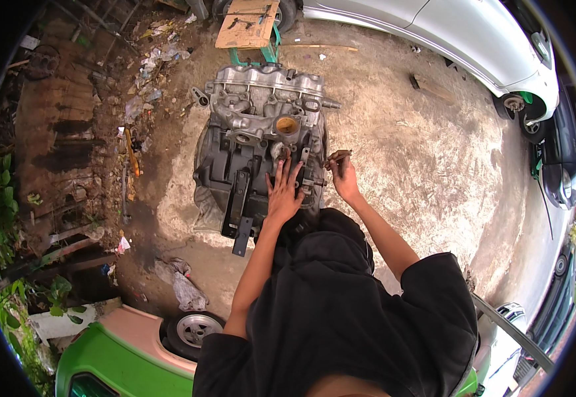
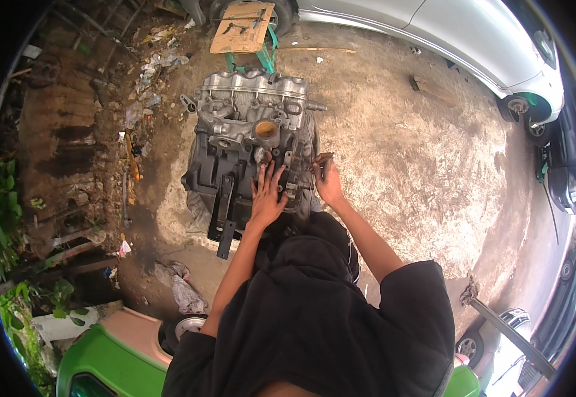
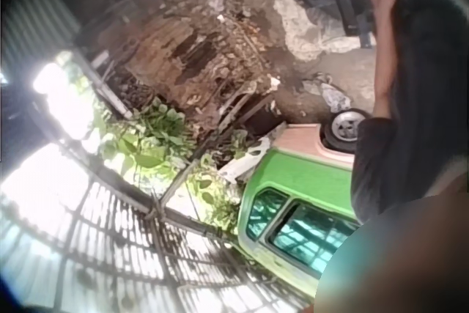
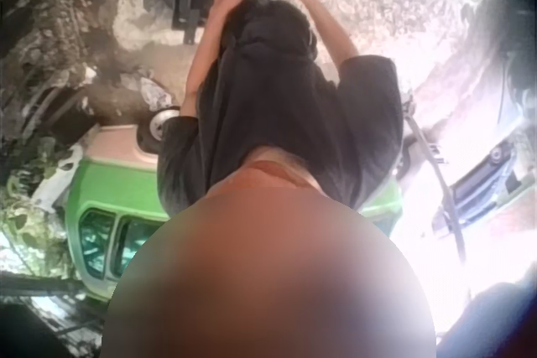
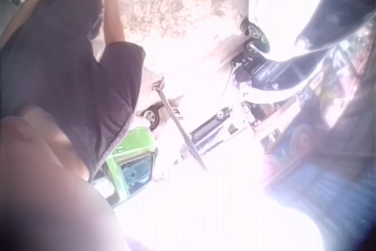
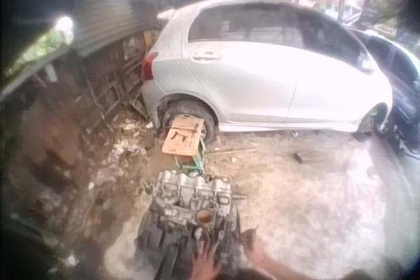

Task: The person uses a wrench to loosen and remove bolts from a car engine block resting on the ground. They repeatedly reach for bolts, turn them, and place them on a nearby cardboard sheet. The person continues this process across multiple bolt locations on the engine.

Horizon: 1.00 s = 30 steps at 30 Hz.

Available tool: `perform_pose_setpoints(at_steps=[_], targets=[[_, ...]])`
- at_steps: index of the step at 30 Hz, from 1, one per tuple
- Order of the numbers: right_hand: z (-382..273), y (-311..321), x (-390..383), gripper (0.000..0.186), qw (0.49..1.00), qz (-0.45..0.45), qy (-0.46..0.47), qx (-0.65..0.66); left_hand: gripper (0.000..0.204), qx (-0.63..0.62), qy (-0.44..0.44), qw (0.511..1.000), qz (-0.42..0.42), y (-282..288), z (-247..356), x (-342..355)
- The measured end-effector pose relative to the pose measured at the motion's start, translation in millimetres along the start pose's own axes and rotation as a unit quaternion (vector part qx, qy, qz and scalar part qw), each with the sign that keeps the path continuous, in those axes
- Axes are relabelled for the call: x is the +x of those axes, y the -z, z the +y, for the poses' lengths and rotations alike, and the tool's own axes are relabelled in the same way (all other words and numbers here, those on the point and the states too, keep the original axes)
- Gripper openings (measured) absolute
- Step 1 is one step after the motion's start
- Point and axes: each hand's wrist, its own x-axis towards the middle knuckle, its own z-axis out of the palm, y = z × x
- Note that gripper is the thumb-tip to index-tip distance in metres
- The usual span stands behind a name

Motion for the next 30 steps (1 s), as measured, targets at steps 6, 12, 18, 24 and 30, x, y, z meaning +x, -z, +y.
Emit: perform_pose_setpoints(at_steps=[6,12,18,24,30], targets=[[-26.2,-8.7,-20.1,0.015,0.978,-0.026,0.133,-0.157,0.085,-0.008,0.001,1.0,0.001,1.1,0.6,-1.0],[-31.1,-15.3,-18.8,0.02,0.973,-0.048,0.129,-0.185,0.084,-0.003,-0.001,1.0,-0.004,2.5,0.8,-0.8],[-19.7,-10.8,-29.1,0.031,0.953,-0.143,0.149,-0.223,0.085,-0.004,-0.003,1.0,-0.006,3.5,1.2,-0.3],[-9.0,-7.8,-26.3,0.044,0.943,-0.176,0.122,-0.253,0.085,-0.008,-0.002,1.0,-0.001,3.1,1.7,-1.8],[-8.0,-9.7,-11.1,0.058,0.941,-0.189,0.08,-0.269,0.086,-0.006,-0.007,1.0,0.003,3.1,1.1,-1.8]])
